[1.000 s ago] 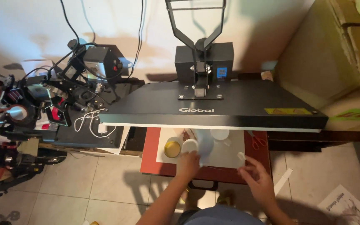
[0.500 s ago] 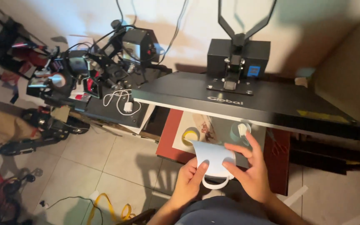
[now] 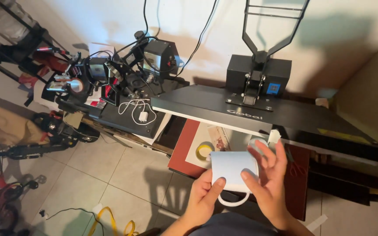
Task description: The person wraps a white mug with a sheet of white paper, securing it with tape. They then use a roll of yellow tape to further secure the paper around the mug.
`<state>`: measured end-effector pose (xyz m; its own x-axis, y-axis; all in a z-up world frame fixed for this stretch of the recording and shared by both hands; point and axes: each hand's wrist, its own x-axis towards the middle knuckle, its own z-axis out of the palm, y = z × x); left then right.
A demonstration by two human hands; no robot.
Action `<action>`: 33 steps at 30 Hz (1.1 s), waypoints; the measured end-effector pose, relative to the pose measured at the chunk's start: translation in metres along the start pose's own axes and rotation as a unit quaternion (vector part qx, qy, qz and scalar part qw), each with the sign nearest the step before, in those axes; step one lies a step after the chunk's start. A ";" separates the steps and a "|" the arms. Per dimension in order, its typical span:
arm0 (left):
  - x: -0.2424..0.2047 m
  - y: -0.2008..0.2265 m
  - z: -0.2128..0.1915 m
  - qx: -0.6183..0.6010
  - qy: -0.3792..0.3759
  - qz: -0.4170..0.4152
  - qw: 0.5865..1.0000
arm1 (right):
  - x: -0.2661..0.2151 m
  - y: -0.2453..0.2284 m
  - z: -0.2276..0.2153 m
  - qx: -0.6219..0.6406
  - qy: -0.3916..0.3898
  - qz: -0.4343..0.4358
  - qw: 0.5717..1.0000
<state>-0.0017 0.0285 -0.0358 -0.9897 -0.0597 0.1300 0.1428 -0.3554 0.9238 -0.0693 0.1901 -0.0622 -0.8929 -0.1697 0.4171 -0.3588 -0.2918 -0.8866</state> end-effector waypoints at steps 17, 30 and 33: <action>-0.001 -0.001 0.003 0.082 -0.020 0.005 0.996 | -0.014 0.000 0.006 -0.035 0.059 -0.022 0.997; -0.004 0.011 0.006 0.243 -0.062 0.115 0.961 | -0.025 0.016 0.006 0.026 0.077 -0.059 0.995; -0.002 0.014 0.011 0.266 -0.074 0.134 0.952 | -0.020 0.001 0.008 -0.073 0.070 -0.049 0.994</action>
<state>0.0026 0.0336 -0.0193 -0.9147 0.0639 0.3991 0.4040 0.1800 0.8969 -0.0497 0.1861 -0.0695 -0.8772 -0.0123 0.4800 -0.4723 -0.1584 -0.8671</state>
